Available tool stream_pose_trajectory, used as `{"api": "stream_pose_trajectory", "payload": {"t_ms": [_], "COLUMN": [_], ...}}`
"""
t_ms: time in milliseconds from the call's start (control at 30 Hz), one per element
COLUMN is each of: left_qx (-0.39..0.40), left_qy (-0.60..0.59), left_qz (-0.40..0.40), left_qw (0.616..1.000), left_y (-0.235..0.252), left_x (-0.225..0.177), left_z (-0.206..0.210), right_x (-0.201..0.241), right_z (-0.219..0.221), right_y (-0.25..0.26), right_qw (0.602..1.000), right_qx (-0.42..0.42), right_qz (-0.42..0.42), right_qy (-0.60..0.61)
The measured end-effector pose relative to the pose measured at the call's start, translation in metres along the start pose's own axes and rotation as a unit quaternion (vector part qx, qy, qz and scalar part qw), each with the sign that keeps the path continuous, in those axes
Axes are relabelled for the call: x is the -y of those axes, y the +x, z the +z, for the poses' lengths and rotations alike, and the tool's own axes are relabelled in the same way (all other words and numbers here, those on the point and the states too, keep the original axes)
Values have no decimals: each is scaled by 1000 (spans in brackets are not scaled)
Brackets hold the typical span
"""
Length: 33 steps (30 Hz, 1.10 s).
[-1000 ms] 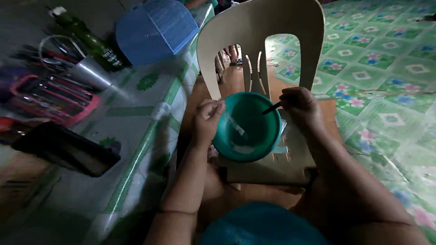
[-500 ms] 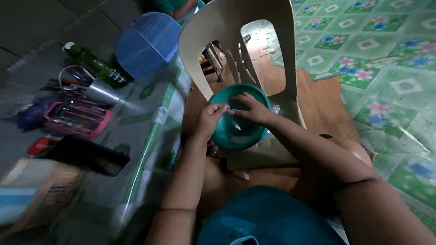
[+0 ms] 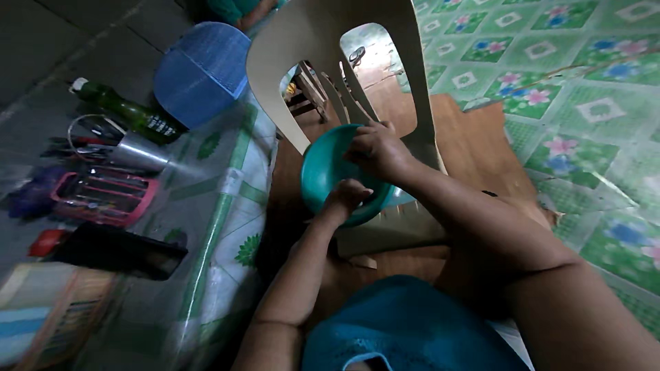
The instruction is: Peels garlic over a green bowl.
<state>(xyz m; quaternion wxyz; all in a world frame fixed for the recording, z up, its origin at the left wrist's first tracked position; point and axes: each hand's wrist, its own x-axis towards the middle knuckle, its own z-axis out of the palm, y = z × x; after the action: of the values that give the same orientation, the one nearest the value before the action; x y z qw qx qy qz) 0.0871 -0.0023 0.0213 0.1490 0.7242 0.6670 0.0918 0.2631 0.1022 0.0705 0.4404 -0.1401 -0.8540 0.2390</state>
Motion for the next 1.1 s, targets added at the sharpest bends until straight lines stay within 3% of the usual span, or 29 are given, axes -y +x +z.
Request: {"api": "stream_pose_trajectory", "payload": {"t_ms": [200,433,500,600,733,967,1033,1100], "left_qx": [48,31,36,34,22,58,21,-111], "left_qy": [-19,-29,-16,-20,-23,42,70,78], "left_qz": [4,39,22,-66,-115,-102,-81,-44], "left_qw": [999,998,999,997,993,992,994,990], "left_y": [-2,-6,-6,-6,-5,9,13,13], "left_x": [14,17,13,-3,-24,-16,-13,-8], "left_z": [19,31,24,-1,-41,-54,-57,-62], "right_x": [6,8,7,8,5,-3,-4,-8], "right_z": [-5,0,-1,-8,-15,-27,-25,-29], "right_y": [-2,-3,-2,-1,1,0,0,0], "right_qw": [998,990,992,995,990,981,975,972], "right_qx": [-47,-122,-112,-85,-121,-172,-204,-225], "right_qz": [-32,-68,-62,-47,-65,-84,-81,-28], "right_qy": [-17,-24,-20,7,1,-42,-45,-56]}}
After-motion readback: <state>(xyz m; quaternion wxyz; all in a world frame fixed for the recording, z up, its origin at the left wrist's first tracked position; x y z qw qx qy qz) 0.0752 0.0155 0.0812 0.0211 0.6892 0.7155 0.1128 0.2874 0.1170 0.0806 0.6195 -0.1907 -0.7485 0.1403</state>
